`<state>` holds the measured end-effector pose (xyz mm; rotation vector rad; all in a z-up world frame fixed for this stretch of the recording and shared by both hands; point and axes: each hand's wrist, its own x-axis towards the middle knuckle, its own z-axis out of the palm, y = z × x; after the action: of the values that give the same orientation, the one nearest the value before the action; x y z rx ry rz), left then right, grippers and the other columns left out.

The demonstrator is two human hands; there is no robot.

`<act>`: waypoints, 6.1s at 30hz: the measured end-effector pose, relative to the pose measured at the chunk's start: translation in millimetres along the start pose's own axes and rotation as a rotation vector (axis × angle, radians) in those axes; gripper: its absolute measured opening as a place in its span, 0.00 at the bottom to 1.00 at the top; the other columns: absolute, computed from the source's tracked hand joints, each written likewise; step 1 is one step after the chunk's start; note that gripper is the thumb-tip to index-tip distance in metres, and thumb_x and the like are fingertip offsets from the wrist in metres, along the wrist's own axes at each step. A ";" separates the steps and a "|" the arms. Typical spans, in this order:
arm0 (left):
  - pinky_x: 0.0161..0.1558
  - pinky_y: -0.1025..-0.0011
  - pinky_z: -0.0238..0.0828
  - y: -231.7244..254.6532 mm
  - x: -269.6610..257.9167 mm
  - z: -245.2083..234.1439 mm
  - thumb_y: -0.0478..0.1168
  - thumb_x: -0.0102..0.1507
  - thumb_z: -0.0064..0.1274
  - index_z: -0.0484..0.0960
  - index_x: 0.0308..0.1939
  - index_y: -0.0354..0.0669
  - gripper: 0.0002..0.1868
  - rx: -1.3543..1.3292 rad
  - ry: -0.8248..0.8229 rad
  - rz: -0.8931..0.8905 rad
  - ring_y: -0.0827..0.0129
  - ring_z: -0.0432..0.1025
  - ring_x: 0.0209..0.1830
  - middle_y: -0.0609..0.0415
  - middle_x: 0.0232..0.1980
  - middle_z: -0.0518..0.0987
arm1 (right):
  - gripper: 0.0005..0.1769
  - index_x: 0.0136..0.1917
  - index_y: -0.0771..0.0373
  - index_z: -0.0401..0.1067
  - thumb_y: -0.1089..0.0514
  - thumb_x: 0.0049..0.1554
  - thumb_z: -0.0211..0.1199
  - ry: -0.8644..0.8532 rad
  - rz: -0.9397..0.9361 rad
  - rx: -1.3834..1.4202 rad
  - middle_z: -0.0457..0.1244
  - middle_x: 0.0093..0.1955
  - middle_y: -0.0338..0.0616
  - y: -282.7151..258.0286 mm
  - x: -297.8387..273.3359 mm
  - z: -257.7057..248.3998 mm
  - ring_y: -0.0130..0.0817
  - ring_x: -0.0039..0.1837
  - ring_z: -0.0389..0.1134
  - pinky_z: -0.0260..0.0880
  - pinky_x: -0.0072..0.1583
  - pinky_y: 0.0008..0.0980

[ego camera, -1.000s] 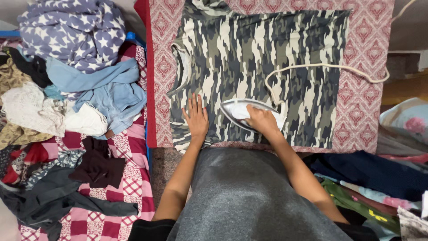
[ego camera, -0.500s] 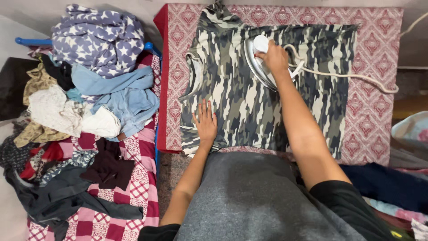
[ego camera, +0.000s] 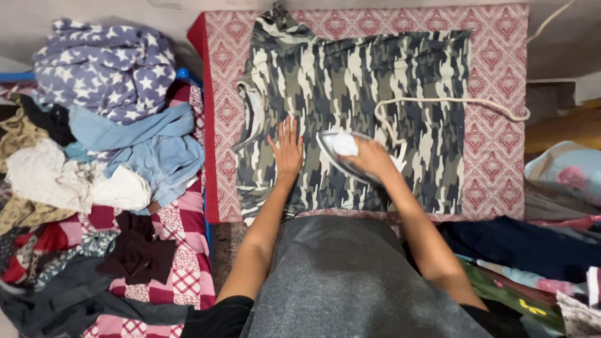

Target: The person irons a camouflage-patterned garment on a patterned ironing board. They repeatedly smooth the fabric with their hands and move a white electric iron across the surface to remove wrinkles. The person adjusts the garment's position multiple times to ensure even coverage.

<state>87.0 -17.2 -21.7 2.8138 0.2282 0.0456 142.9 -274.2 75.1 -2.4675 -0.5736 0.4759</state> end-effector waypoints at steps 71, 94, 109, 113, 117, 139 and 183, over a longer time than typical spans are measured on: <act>0.77 0.42 0.34 2.5 3.3 -3.8 0.50 0.71 0.39 0.52 0.81 0.57 0.34 0.011 0.040 -0.020 0.63 0.44 0.84 0.61 0.85 0.48 | 0.37 0.52 0.71 0.77 0.34 0.49 0.77 0.409 0.300 -0.166 0.70 0.44 0.64 109.3 136.2 -64.5 0.58 0.46 0.73 0.74 0.48 0.53; 0.78 0.42 0.33 4.7 4.0 -4.2 0.49 0.72 0.37 0.53 0.82 0.56 0.32 0.026 0.043 -0.007 0.63 0.43 0.84 0.61 0.85 0.48 | 0.30 0.60 0.67 0.75 0.41 0.55 0.71 0.234 -0.175 -0.293 0.72 0.49 0.57 81.8 -32.7 1.3 0.44 0.43 0.76 0.79 0.48 0.40; 0.77 0.42 0.33 -4.1 3.4 5.3 0.52 0.72 0.38 0.51 0.82 0.56 0.34 0.013 0.030 0.020 0.61 0.44 0.84 0.59 0.85 0.47 | 0.39 0.56 0.66 0.71 0.29 0.53 0.71 0.428 -0.009 -0.310 0.70 0.42 0.62 93.7 127.7 -71.3 0.57 0.45 0.74 0.75 0.46 0.51; 0.78 0.43 0.33 -3.1 2.2 5.0 0.52 0.72 0.38 0.51 0.82 0.57 0.34 0.030 0.026 0.015 0.62 0.44 0.84 0.59 0.85 0.48 | 0.42 0.59 0.67 0.72 0.28 0.50 0.73 0.341 0.056 -0.270 0.69 0.37 0.64 79.0 84.7 -61.9 0.58 0.41 0.74 0.75 0.42 0.51; 0.78 0.43 0.33 -3.5 2.1 2.3 0.52 0.72 0.38 0.51 0.82 0.57 0.34 0.019 0.030 0.020 0.61 0.44 0.84 0.59 0.85 0.48 | 0.40 0.62 0.64 0.72 0.30 0.51 0.70 0.216 0.012 -0.235 0.70 0.38 0.60 65.5 21.2 -33.2 0.53 0.38 0.74 0.76 0.40 0.48; 0.78 0.43 0.33 57.4 -24.1 22.3 0.58 0.72 0.35 0.51 0.82 0.53 0.35 0.044 -0.086 0.167 0.64 0.42 0.84 0.60 0.85 0.46 | 0.48 0.57 0.69 0.73 0.21 0.51 0.70 0.393 0.334 -0.449 0.68 0.32 0.57 159.0 34.2 -83.1 0.47 0.33 0.73 0.75 0.38 0.44; 0.77 0.41 0.35 77.7 -18.6 27.3 0.62 0.72 0.33 0.47 0.82 0.61 0.36 0.078 -0.118 0.244 0.64 0.43 0.83 0.62 0.85 0.45 | 0.37 0.54 0.81 0.70 0.41 0.58 0.75 0.663 0.643 -0.114 0.68 0.42 0.67 203.9 8.6 -106.9 0.55 0.39 0.73 0.71 0.37 0.48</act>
<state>82.0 -101.5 -23.3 2.8936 -0.1444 -0.0752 257.7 -470.2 37.1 -2.6667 0.4813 -0.1697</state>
